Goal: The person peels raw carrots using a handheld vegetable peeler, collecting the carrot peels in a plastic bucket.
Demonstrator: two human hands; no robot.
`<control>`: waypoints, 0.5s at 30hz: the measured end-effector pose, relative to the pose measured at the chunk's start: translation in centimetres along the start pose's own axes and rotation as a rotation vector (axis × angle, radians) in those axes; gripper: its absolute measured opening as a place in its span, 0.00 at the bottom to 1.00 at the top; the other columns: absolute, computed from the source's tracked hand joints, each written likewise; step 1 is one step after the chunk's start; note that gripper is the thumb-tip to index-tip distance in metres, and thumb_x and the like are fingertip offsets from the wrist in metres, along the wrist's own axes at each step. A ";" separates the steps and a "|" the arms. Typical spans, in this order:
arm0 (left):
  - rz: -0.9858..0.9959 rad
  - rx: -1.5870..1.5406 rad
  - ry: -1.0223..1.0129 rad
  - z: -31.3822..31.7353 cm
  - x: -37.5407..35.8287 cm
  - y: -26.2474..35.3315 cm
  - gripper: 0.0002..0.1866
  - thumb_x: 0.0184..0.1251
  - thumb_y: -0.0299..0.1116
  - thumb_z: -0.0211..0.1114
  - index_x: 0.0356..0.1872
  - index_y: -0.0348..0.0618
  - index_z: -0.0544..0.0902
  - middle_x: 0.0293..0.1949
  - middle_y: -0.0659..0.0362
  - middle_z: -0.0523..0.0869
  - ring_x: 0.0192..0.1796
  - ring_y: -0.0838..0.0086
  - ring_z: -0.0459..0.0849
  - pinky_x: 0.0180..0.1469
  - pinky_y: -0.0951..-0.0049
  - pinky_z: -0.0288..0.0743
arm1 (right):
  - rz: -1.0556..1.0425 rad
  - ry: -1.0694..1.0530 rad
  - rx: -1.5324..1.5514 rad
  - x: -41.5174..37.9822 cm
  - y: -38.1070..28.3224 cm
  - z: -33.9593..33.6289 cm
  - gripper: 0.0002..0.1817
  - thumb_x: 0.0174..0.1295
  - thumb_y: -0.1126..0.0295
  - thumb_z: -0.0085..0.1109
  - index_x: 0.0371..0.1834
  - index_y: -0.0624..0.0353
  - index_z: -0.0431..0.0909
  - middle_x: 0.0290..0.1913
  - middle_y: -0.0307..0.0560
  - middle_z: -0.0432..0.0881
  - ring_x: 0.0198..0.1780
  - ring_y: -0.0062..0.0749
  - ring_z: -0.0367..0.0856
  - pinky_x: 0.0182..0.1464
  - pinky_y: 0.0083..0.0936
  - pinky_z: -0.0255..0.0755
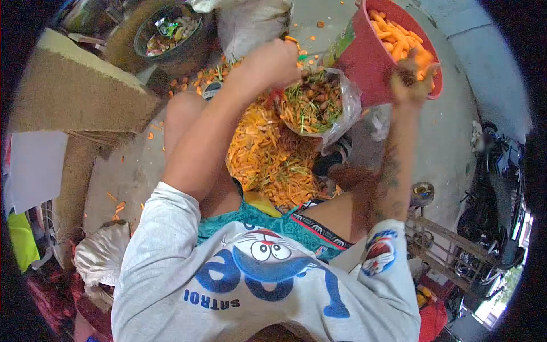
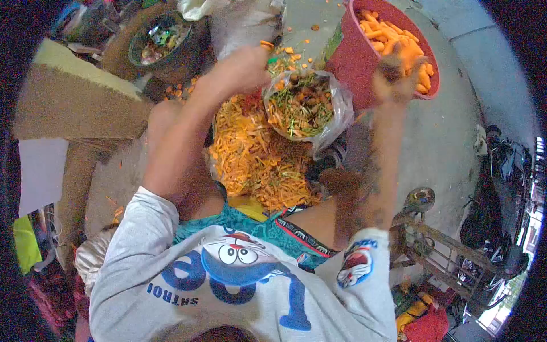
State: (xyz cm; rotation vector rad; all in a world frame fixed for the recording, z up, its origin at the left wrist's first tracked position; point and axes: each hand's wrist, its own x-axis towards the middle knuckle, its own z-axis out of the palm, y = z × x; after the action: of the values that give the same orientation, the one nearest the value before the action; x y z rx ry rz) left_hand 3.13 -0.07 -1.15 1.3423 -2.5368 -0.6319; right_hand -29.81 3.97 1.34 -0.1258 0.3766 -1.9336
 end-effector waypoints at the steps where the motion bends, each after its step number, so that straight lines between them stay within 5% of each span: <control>1: -0.008 -0.005 -0.008 -0.9 -0.3 -0.3 0.16 0.55 0.34 0.65 0.35 0.27 0.88 0.35 0.32 0.88 0.41 0.43 0.91 0.48 0.51 0.85 | 0.051 0.124 0.215 2.0 -1.8 0.7 0.24 0.67 0.57 0.71 0.54 0.67 0.78 0.43 0.48 0.86 0.33 0.25 0.80 0.35 0.21 0.81; 2: -0.032 -0.002 -0.008 -2.0 -0.5 -0.6 0.16 0.56 0.34 0.64 0.38 0.29 0.87 0.38 0.33 0.88 0.44 0.42 0.89 0.50 0.50 0.83 | 0.057 0.128 0.214 3.8 -2.6 -0.3 0.24 0.67 0.57 0.71 0.54 0.67 0.78 0.43 0.48 0.86 0.33 0.25 0.80 0.35 0.21 0.81; 4: -0.022 -0.031 0.116 -3.2 -0.7 -1.8 0.17 0.56 0.33 0.63 0.41 0.31 0.85 0.39 0.33 0.87 0.46 0.41 0.88 0.50 0.49 0.81 | 0.299 -0.242 -0.270 6.6 -2.7 -3.8 0.27 0.71 0.53 0.65 0.54 0.71 0.77 0.42 0.45 0.87 0.35 0.23 0.81 0.33 0.20 0.78; 6: -0.045 -0.047 0.121 -4.3 -0.4 -3.0 0.17 0.56 0.33 0.63 0.42 0.31 0.85 0.38 0.33 0.86 0.45 0.41 0.88 0.49 0.49 0.81 | 0.379 -0.215 -0.353 7.6 1.5 -7.5 0.24 0.73 0.53 0.61 0.54 0.66 0.79 0.41 0.41 0.87 0.32 0.23 0.79 0.30 0.21 0.75; 8: -0.076 -0.079 0.131 -4.4 0.0 -4.1 0.17 0.56 0.34 0.62 0.42 0.30 0.84 0.36 0.32 0.85 0.43 0.39 0.87 0.48 0.48 0.80 | 0.229 0.081 -0.875 4.3 7.6 -8.9 0.19 0.73 0.56 0.61 0.55 0.60 0.80 0.39 0.39 0.86 0.31 0.23 0.79 0.29 0.21 0.73; 11: -0.051 -0.089 0.111 -5.0 0.2 -4.6 0.17 0.57 0.33 0.62 0.42 0.29 0.84 0.36 0.32 0.85 0.42 0.39 0.87 0.46 0.49 0.80 | 0.584 0.071 -1.059 6.1 11.3 -19.5 0.12 0.71 0.65 0.60 0.53 0.56 0.82 0.40 0.40 0.87 0.32 0.23 0.81 0.29 0.23 0.74; 12: -0.062 -0.089 0.105 -5.3 0.3 -4.6 0.17 0.57 0.33 0.62 0.42 0.29 0.84 0.36 0.32 0.85 0.42 0.39 0.87 0.46 0.49 0.80 | 0.517 0.316 -1.151 5.5 13.6 -21.6 0.12 0.69 0.69 0.60 0.53 0.57 0.82 0.38 0.41 0.87 0.32 0.24 0.80 0.26 0.27 0.73; 15: -0.073 -0.144 0.135 -6.0 0.2 -4.6 0.15 0.59 0.32 0.61 0.42 0.29 0.84 0.35 0.32 0.85 0.40 0.38 0.87 0.44 0.48 0.80 | 0.546 0.340 -1.162 5.0 17.6 -26.9 0.11 0.69 0.69 0.60 0.49 0.62 0.86 0.37 0.45 0.87 0.31 0.27 0.80 0.31 0.28 0.74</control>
State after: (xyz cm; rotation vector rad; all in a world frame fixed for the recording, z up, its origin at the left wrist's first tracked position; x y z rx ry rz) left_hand 8.66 -4.14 2.09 1.3837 -2.2992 -0.6979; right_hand -23.22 -1.25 -30.12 -0.3962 1.5533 -0.9936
